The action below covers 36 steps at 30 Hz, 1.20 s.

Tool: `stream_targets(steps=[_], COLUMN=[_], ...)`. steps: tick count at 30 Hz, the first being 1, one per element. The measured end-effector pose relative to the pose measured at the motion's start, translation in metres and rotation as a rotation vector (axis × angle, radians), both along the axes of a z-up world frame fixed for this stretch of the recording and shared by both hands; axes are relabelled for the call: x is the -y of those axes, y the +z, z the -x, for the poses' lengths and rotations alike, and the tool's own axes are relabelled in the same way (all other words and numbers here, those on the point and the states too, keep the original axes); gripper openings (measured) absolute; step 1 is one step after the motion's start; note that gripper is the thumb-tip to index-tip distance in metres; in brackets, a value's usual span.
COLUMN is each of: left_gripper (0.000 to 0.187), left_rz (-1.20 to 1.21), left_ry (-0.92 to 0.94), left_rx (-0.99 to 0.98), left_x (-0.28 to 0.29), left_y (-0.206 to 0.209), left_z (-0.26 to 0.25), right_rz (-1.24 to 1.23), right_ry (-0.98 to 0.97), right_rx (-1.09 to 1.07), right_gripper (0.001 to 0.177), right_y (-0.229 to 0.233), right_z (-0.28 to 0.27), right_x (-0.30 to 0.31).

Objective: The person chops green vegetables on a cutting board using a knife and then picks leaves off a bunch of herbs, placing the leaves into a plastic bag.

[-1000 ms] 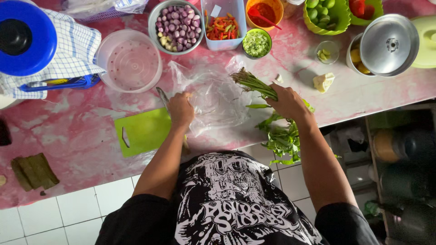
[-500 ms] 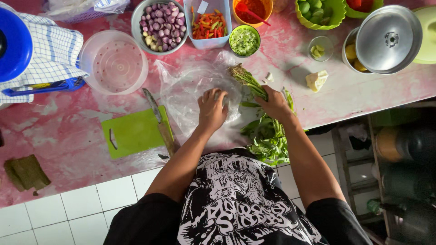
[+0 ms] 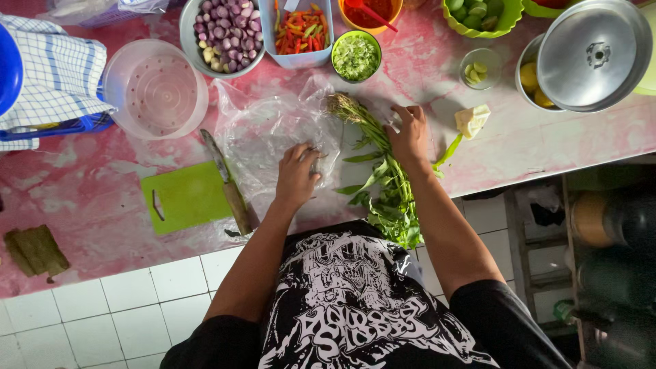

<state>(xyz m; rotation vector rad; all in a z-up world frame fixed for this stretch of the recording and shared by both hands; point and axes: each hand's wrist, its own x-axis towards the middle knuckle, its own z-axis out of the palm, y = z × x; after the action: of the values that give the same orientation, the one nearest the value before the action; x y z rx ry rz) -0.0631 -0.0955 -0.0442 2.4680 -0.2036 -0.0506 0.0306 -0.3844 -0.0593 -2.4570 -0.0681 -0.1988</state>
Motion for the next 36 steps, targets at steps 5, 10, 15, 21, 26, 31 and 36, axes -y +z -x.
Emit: stream_targets(steps=[5,10,15,21,26,31,36], left_gripper=[0.047,0.032,0.014,0.012,0.014,0.014,0.011], left_rz=[0.121,0.131,0.165,0.181,0.655,0.709,0.785], left_ry=[-0.023,0.086,0.116,0.25,0.208,0.093,0.051], left_rx=[0.105,0.052,0.125,0.292,0.025,-0.074,-0.07], left_x=[-0.015,-0.025,-0.025,-0.024,-0.023,-0.021,-0.026], left_y=[-0.003,-0.01,-0.002,0.037,0.047,0.049,0.049], left_z=[0.006,0.01,0.0,-0.014,-0.028,-0.042,-0.047], right_rz=[0.08,0.137,0.072,-0.137,-0.461,-0.895,-1.027], right_ry=[0.06,0.124,0.098,0.037,0.024,0.013,0.038], right_rx=[-0.041,-0.058,-0.018,0.139,-0.186,-0.505,-0.544], right_gripper=[0.029,0.019,0.016,0.013,0.017,0.025,0.027], right_y=[-0.005,-0.014,0.007,0.049,0.06,0.057,0.046], right_z=[-0.01,-0.013,-0.013,-0.007,0.017,0.039,0.052], right_x=[-0.003,0.003,0.006,-0.002,-0.052,-0.111,-0.134])
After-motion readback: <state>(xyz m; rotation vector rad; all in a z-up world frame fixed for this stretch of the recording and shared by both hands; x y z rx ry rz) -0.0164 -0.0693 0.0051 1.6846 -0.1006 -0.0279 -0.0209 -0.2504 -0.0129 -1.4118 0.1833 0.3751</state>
